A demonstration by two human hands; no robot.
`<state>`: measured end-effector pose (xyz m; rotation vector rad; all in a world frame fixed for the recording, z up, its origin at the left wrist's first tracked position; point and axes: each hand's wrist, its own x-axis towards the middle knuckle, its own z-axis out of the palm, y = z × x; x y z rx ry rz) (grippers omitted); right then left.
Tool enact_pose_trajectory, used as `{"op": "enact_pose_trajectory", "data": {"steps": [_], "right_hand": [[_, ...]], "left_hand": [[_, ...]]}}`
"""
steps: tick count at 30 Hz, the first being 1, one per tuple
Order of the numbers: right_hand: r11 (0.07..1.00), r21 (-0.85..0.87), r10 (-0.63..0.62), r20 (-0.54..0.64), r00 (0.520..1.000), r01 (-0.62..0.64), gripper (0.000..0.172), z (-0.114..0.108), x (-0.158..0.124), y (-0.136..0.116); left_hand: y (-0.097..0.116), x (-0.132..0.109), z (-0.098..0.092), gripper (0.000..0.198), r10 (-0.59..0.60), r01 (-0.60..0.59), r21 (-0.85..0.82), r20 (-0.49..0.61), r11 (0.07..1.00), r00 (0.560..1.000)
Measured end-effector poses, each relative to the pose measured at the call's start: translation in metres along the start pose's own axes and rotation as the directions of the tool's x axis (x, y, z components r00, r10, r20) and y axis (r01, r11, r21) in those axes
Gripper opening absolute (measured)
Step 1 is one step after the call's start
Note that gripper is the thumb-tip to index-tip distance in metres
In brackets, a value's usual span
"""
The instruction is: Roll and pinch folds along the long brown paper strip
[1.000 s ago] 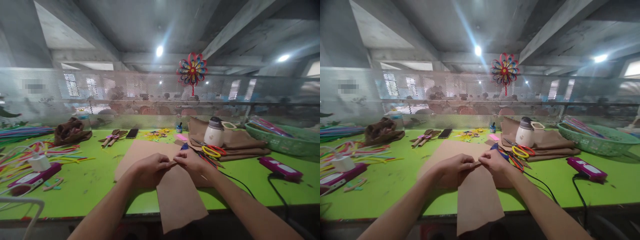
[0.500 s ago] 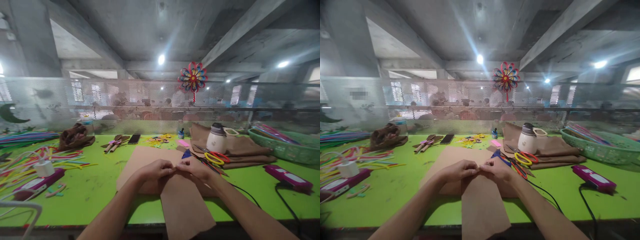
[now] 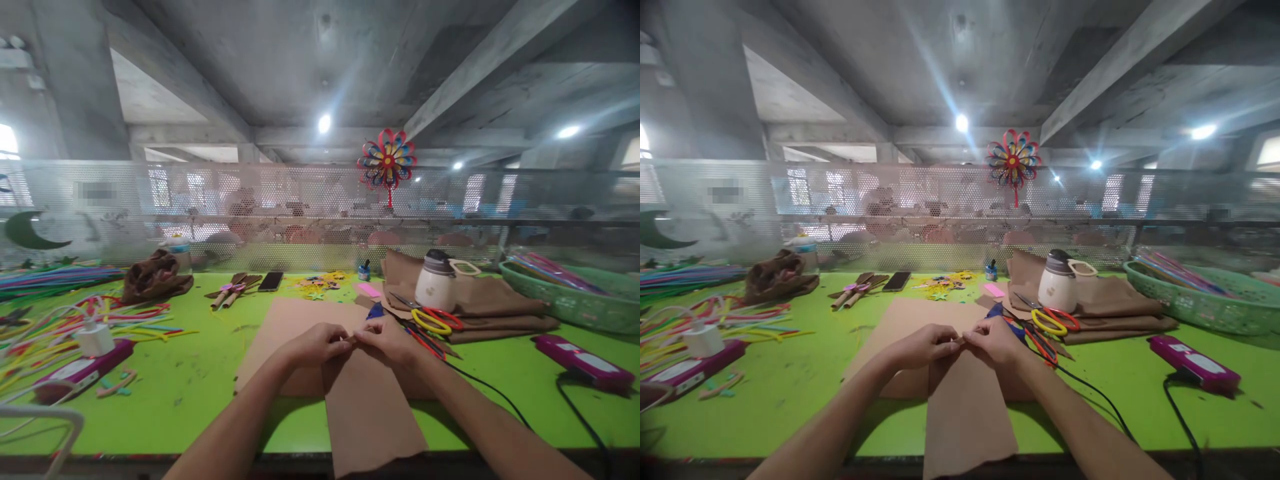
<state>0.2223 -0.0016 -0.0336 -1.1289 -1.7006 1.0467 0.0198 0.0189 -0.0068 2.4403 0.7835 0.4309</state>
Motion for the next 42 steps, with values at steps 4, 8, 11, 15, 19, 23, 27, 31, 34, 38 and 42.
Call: {"op": "enact_pose_trajectory", "data": {"steps": [4,8,11,15,19,23,27,31,34,38,42], "right_hand": [[0.992,-0.114,-0.053,0.062,0.997,0.060,0.032,-0.005,-0.002,-0.004],[0.978,-0.151,-0.112,0.203,0.973,0.144,0.029,-0.009,-0.007,-0.011],[0.971,-0.186,-0.105,0.229,0.968,0.149,0.028,-0.008,-0.008,-0.011],[0.950,-0.250,-0.145,0.178,0.973,0.187,0.026,-0.008,-0.007,-0.009],[0.958,-0.235,-0.133,0.148,0.980,0.166,0.026,-0.010,-0.005,-0.008],[0.976,-0.193,-0.077,0.134,0.988,0.102,0.028,-0.012,-0.004,-0.009],[0.991,-0.118,-0.047,0.181,0.982,0.069,0.031,-0.015,-0.005,-0.009],[0.997,-0.069,-0.021,0.256,0.967,0.040,0.032,-0.022,-0.006,-0.007],[0.999,-0.033,0.000,0.235,0.972,0.008,0.034,-0.025,-0.005,-0.004],[1.000,-0.006,0.001,0.199,0.980,0.000,0.035,-0.027,-0.003,0.000],[0.999,0.032,0.034,0.221,0.975,-0.042,0.037,-0.030,-0.003,0.002]], "left_hand": [[0.004,-0.001,-0.001,0.024,-0.008,0.009,-0.030,0.016,0.999,1.000],[0.009,-0.005,-0.004,0.025,-0.046,0.051,-0.063,0.064,0.997,0.997],[0.011,-0.006,-0.005,0.029,-0.078,0.084,-0.074,0.082,0.994,0.994],[0.011,-0.005,-0.005,0.032,-0.080,0.084,-0.057,0.060,0.995,0.995],[0.002,-0.003,-0.008,0.034,-0.088,0.087,0.005,0.043,0.996,0.995],[-0.006,-0.004,-0.013,0.034,-0.092,0.094,-0.021,0.082,0.995,0.992],[-0.002,-0.003,-0.014,0.030,-0.099,0.104,-0.057,0.081,0.993,0.992],[0.005,-0.002,-0.012,0.027,-0.094,0.100,-0.073,0.077,0.992,0.993],[0.006,-0.004,-0.015,0.029,-0.103,0.113,-0.137,0.079,0.984,0.992],[0.000,-0.008,-0.022,0.034,-0.107,0.166,-0.295,0.208,0.941,0.972],[-0.006,-0.009,-0.025,0.035,-0.124,0.207,-0.353,0.241,0.913,0.962]]}}
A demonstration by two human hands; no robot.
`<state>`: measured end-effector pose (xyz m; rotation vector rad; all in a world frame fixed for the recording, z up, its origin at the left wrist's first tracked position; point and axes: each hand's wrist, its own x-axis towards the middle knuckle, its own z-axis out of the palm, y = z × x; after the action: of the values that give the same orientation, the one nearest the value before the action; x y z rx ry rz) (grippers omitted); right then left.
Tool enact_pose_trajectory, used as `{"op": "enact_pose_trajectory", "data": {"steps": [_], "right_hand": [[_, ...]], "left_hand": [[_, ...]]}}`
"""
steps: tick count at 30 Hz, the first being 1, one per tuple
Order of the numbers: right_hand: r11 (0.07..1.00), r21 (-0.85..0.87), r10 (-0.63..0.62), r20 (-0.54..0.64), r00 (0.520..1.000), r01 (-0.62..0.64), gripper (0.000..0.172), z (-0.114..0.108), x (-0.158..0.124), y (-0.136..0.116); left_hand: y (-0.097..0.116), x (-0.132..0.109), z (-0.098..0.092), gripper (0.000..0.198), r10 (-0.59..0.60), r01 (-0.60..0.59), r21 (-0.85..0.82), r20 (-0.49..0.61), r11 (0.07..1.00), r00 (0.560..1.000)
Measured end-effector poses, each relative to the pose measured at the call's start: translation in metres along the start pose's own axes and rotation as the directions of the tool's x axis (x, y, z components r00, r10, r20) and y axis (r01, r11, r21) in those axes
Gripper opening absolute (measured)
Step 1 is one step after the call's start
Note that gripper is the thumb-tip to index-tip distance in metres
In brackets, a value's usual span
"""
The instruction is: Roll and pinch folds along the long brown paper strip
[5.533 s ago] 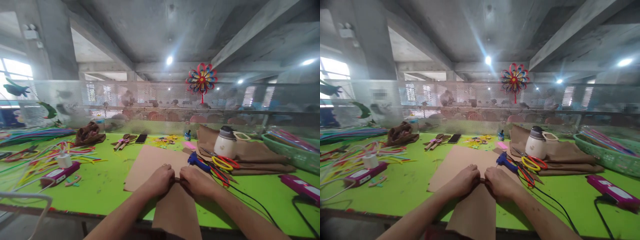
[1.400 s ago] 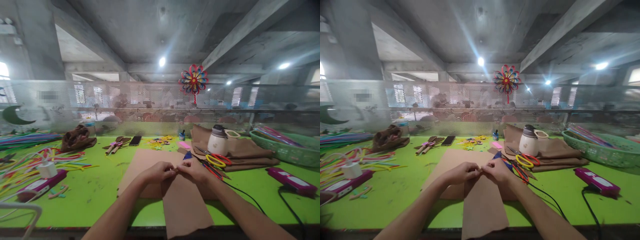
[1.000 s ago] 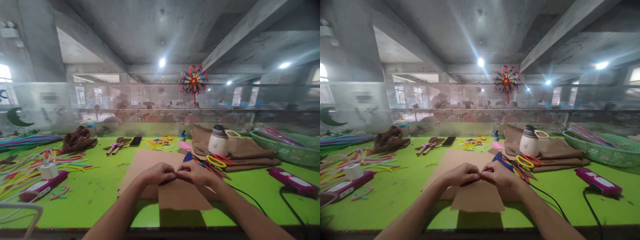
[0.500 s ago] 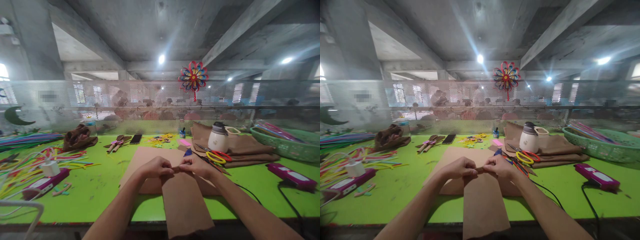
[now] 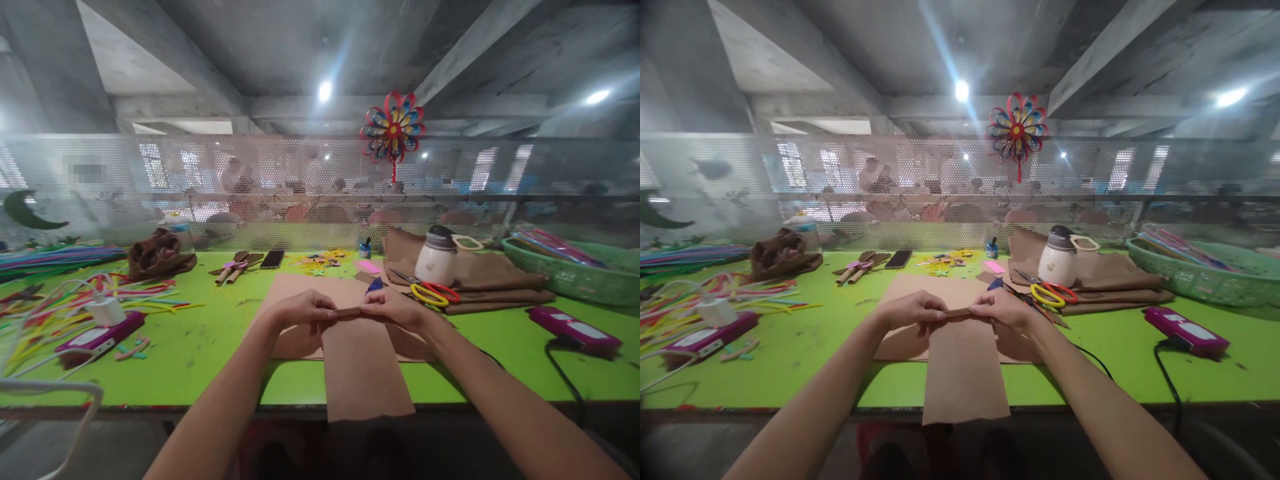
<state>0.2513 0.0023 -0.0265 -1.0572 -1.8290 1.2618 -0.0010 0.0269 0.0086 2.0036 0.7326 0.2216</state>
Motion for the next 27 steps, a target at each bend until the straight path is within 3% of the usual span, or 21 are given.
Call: {"op": "enact_pose_trajectory", "data": {"steps": [9,14,19,22,27], "right_hand": [[0.996,0.088,0.018,-0.078,0.997,-0.011,0.037,-0.003,0.001,-0.002],[0.986,0.166,0.017,-0.064,0.998,-0.006,0.035,-0.005,-0.002,-0.006],[0.931,0.345,-0.057,-0.176,0.983,0.116,0.038,-0.011,-0.003,-0.007],[0.920,0.340,-0.133,-0.190,0.973,0.192,0.039,-0.004,-0.005,-0.010],[0.978,0.132,-0.168,0.033,0.985,0.162,0.050,0.014,-0.016,-0.025]], "left_hand": [[-0.005,-0.001,-0.005,0.039,-0.015,0.017,-0.160,0.011,0.987,1.000],[-0.007,-0.003,-0.008,0.042,-0.047,0.040,-0.104,-0.064,0.994,0.997],[-0.008,-0.006,-0.007,0.041,0.003,-0.029,-0.211,-0.125,0.977,0.992],[-0.005,-0.003,-0.001,0.042,0.054,-0.071,-0.328,-0.062,0.942,0.997],[0.001,0.006,0.020,0.042,0.138,-0.045,-0.471,0.165,0.881,0.977]]}}
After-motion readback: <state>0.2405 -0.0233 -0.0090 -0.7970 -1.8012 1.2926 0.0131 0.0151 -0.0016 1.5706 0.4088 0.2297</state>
